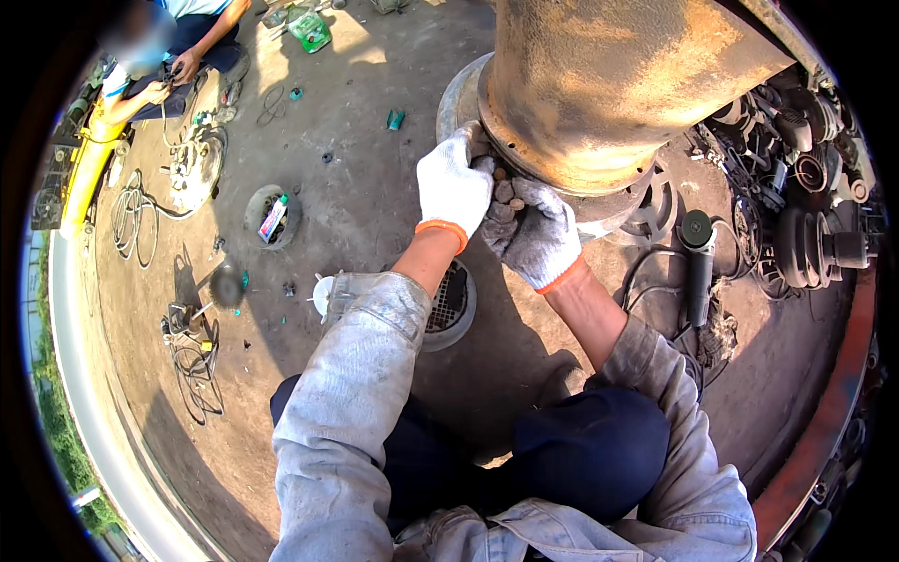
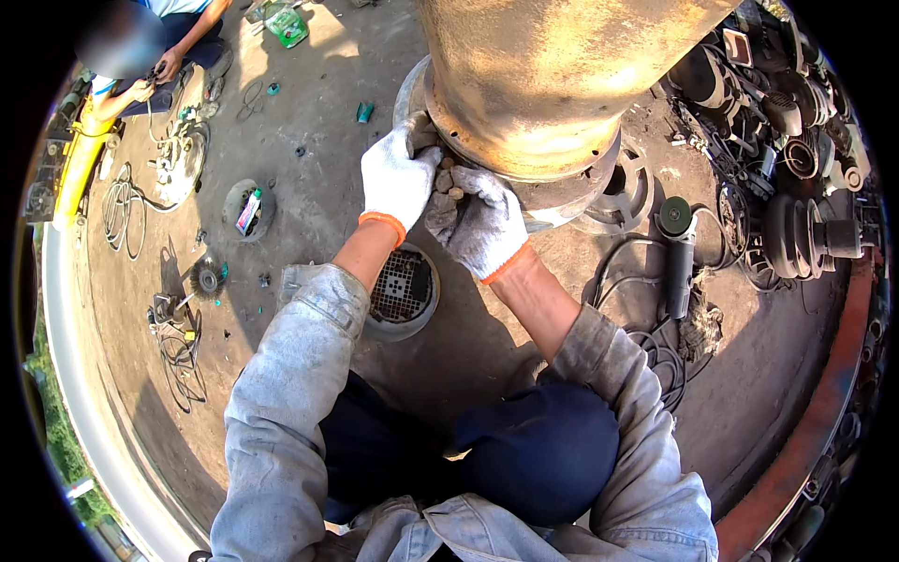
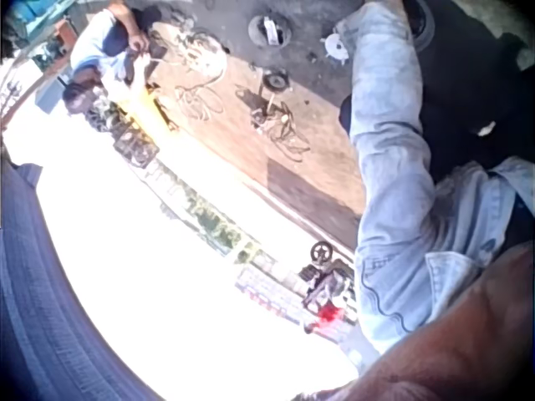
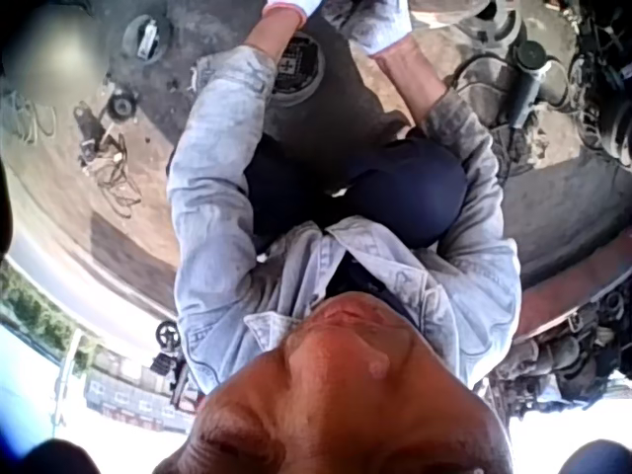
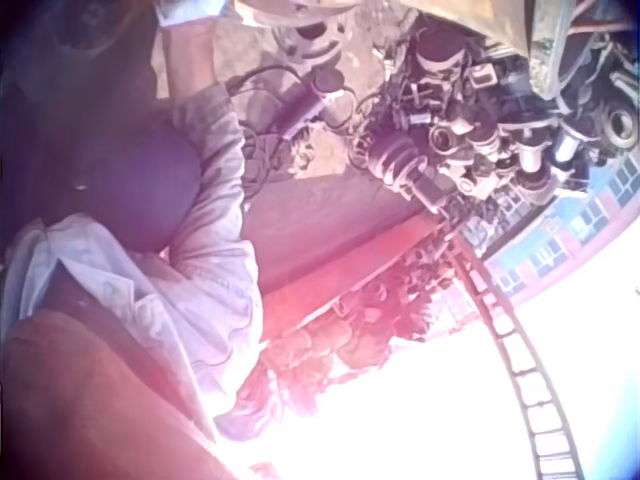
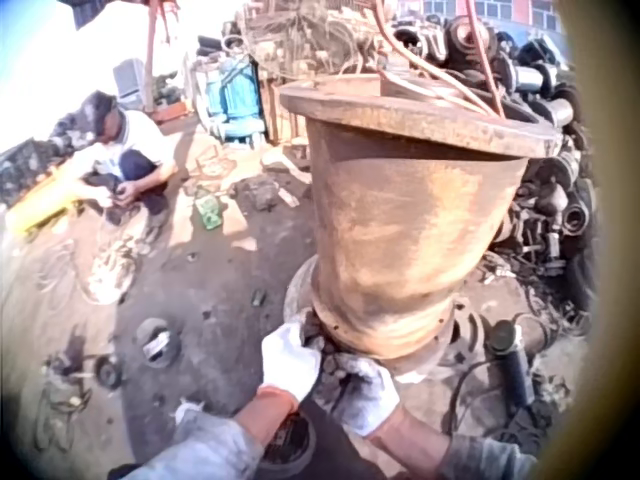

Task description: The person sits on the ground and assembles small metal components into a cylindrical mechanical part. They pick up individual pieces, insert them into holes, and adjust the fit by hand.

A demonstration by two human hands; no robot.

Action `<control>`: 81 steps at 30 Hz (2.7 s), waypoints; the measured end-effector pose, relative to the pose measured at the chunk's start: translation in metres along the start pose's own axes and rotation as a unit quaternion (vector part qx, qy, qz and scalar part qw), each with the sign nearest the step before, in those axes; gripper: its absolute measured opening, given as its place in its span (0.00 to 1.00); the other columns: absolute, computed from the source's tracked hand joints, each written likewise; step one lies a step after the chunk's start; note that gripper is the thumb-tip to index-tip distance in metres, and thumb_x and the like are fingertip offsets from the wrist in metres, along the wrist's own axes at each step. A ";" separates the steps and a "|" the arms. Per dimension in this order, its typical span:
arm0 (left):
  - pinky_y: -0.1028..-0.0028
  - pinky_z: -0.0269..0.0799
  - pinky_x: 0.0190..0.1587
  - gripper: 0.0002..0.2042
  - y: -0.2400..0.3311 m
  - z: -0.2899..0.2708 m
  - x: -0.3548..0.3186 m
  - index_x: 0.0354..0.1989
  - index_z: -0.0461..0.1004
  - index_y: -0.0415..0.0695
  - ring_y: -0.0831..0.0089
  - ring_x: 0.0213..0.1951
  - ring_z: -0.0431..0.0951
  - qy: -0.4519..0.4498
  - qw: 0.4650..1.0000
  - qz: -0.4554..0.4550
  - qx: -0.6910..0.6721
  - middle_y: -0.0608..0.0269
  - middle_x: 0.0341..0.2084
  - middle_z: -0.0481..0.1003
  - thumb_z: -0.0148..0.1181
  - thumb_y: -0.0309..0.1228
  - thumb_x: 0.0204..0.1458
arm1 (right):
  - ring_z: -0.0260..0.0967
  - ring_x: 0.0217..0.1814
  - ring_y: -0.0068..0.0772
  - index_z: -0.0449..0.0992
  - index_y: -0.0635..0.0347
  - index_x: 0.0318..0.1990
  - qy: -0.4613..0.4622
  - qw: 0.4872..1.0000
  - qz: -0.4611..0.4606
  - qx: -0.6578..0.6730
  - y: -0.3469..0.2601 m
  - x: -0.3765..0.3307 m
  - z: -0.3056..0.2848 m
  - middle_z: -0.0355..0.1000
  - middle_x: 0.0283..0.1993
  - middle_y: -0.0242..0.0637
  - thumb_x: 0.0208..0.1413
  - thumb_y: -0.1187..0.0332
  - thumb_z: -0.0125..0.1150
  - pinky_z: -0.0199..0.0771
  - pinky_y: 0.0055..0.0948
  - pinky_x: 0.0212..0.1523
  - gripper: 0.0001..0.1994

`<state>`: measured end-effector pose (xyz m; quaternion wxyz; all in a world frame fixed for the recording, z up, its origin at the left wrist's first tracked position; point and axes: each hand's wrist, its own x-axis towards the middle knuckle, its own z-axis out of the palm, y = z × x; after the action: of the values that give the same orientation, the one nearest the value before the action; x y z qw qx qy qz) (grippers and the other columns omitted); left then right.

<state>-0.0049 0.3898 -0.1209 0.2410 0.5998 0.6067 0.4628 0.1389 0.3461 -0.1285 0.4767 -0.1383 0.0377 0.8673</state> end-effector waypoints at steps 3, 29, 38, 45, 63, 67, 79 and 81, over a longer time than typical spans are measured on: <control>0.58 0.78 0.54 0.31 0.011 -0.002 0.005 0.69 0.69 0.43 0.42 0.51 0.81 -0.045 0.997 0.008 0.068 0.39 0.47 0.80 0.64 0.24 0.52 | 0.75 0.32 0.20 0.79 0.62 0.51 0.004 1.000 -0.001 -0.021 -0.003 -0.002 -0.003 0.80 0.37 0.30 0.62 0.72 0.62 0.79 0.24 0.40 0.12; 0.63 0.78 0.60 0.17 0.055 0.032 -0.117 0.65 0.68 0.35 0.63 0.56 0.79 -0.184 0.751 -0.368 -0.516 0.52 0.56 0.77 0.51 0.21 0.68 | 0.80 0.46 0.42 0.76 0.60 0.61 0.065 0.621 -0.296 -0.723 -0.029 -0.120 -0.028 0.79 0.52 0.42 0.62 0.69 0.65 0.81 0.37 0.49 0.20; 0.56 0.67 0.70 0.19 0.015 0.071 -0.165 0.58 0.75 0.46 0.61 0.61 0.76 -0.231 0.607 -0.444 -0.617 0.58 0.56 0.78 0.39 0.41 0.73 | 0.77 0.39 0.43 0.79 0.57 0.54 -0.017 0.323 -0.327 -0.888 -0.041 -0.139 -0.050 0.76 0.41 0.39 0.58 0.66 0.56 0.79 0.40 0.40 0.17; 0.53 0.69 0.69 0.16 0.039 0.096 -0.166 0.53 0.76 0.44 0.53 0.60 0.77 -0.176 0.592 -0.447 -0.647 0.54 0.51 0.81 0.41 0.39 0.73 | 0.76 0.41 0.41 0.80 0.58 0.52 -0.004 0.326 -0.351 -0.878 -0.041 -0.143 -0.073 0.76 0.41 0.40 0.58 0.66 0.56 0.80 0.39 0.42 0.17; 0.62 0.75 0.62 0.18 0.028 0.084 -0.163 0.55 0.74 0.41 0.64 0.55 0.79 -0.175 0.571 -0.468 -0.651 0.56 0.52 0.80 0.40 0.40 0.74 | 0.77 0.50 0.35 0.85 0.45 0.45 -0.046 0.323 -0.400 -0.857 -0.043 -0.139 -0.070 0.79 0.46 0.30 0.52 0.62 0.60 0.78 0.36 0.45 0.14; 0.63 0.75 0.62 0.19 0.004 0.072 -0.166 0.58 0.74 0.45 0.65 0.55 0.79 -0.178 0.504 -0.461 -0.709 0.59 0.53 0.79 0.41 0.42 0.74 | 0.79 0.48 0.40 0.86 0.47 0.52 -0.026 0.464 -0.363 -0.808 -0.038 -0.135 -0.072 0.80 0.48 0.33 0.51 0.65 0.70 0.80 0.36 0.46 0.19; 0.68 0.78 0.51 0.15 -0.068 0.102 -0.225 0.58 0.79 0.43 0.73 0.47 0.81 -0.212 0.898 -0.371 -0.102 0.63 0.47 0.82 0.62 0.30 0.65 | 0.80 0.51 0.41 0.84 0.55 0.54 0.240 0.574 -0.130 -0.772 -0.033 -0.121 -0.161 0.80 0.51 0.44 0.58 0.70 0.70 0.78 0.35 0.54 0.16; 0.68 0.77 0.53 0.16 -0.080 0.106 -0.233 0.56 0.80 0.39 0.66 0.46 0.83 -0.216 0.943 -0.254 0.011 0.54 0.47 0.83 0.65 0.29 0.59 | 0.80 0.51 0.40 0.85 0.55 0.52 0.230 0.568 -0.147 -0.777 -0.027 -0.123 -0.168 0.79 0.51 0.43 0.57 0.70 0.71 0.79 0.34 0.54 0.15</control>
<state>0.0834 0.2089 -0.2983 0.4685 0.5142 0.6775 0.2390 0.2576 0.2272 -0.2542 0.2822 -0.6537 -0.5630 0.4196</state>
